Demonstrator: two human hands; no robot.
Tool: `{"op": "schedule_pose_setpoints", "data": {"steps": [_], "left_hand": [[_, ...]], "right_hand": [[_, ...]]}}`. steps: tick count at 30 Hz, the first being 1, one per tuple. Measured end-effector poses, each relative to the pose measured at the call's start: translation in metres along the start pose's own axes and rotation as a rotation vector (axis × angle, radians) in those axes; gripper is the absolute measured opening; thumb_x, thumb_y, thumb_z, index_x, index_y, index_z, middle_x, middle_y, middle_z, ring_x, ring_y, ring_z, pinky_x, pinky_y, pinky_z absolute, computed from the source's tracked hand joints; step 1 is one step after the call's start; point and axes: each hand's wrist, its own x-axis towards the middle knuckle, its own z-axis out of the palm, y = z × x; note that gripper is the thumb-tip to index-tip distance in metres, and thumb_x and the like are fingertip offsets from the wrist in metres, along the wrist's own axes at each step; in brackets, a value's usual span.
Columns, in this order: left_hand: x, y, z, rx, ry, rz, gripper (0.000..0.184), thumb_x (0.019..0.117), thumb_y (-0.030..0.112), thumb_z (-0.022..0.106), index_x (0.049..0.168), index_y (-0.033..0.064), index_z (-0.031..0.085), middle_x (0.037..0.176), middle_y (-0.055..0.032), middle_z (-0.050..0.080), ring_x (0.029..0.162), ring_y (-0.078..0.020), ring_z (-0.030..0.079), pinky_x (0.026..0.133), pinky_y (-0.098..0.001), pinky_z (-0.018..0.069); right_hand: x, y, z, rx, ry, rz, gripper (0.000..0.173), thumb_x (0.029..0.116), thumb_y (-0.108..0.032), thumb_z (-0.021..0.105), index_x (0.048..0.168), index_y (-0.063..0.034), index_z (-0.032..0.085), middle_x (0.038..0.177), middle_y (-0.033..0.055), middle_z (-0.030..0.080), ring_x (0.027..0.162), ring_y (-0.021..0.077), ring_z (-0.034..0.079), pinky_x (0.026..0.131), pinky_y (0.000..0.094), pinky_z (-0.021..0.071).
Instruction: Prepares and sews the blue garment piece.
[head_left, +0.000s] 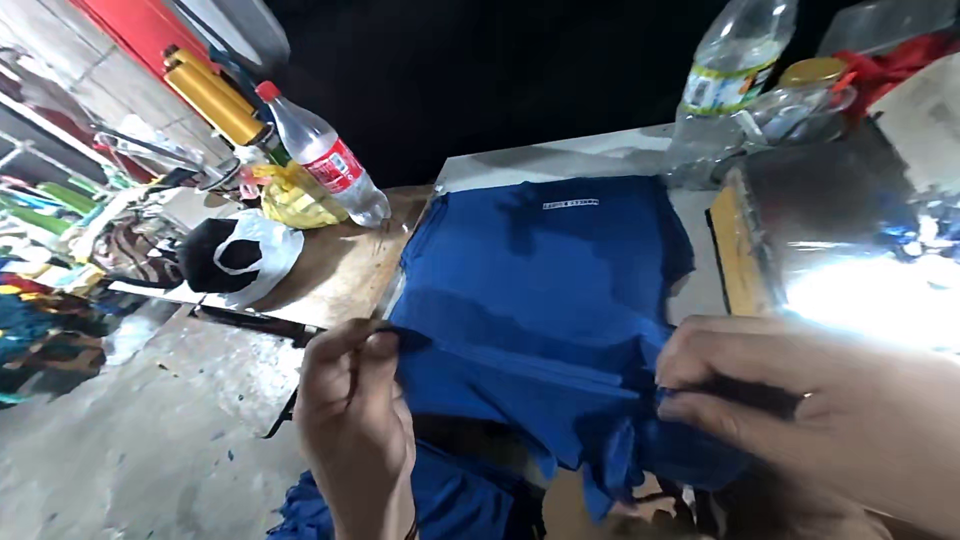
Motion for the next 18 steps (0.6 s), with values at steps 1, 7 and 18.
{"op": "schedule_pose_setpoints", "data": {"steps": [1,7,18], "left_hand": [[-0.003,0.008,0.005,0.047,0.051,0.049,0.015,0.1014,0.020,0.061,0.108,0.0307,0.067,0.101,0.0203,0.069,0.093,0.0046,0.066,0.084,-0.0160,0.0550],[-0.010,0.046,0.007,0.151,0.067,0.212,0.013,0.0992,0.017,0.064,0.104,0.0260,0.072,0.100,0.0203,0.072,0.093,0.0051,0.067,0.084,-0.0147,0.0558],[-0.069,0.060,0.023,0.006,-0.057,-0.209,0.010,0.0939,0.022,0.073,0.101,0.0195,0.079,0.092,0.0087,0.075,0.082,-0.0018,0.070,0.076,-0.0208,0.0592]], "right_hand": [[-0.003,-0.002,-0.004,0.023,0.005,-0.007,0.018,0.0970,-0.042,0.063,0.091,-0.0274,0.072,0.088,-0.0194,0.065,0.080,-0.0117,0.060,0.067,0.0101,0.0516],[-0.024,-0.009,-0.015,0.064,0.087,-0.021,0.011,0.0943,-0.041,0.067,0.092,-0.0317,0.071,0.094,-0.0218,0.067,0.087,-0.0097,0.063,0.073,0.0115,0.0555],[-0.054,-0.010,-0.022,-0.303,-0.206,0.283,0.009,0.0955,-0.019,0.070,0.092,-0.0126,0.075,0.080,0.0037,0.069,0.078,0.0225,0.068,0.070,0.0495,0.0560]]}}
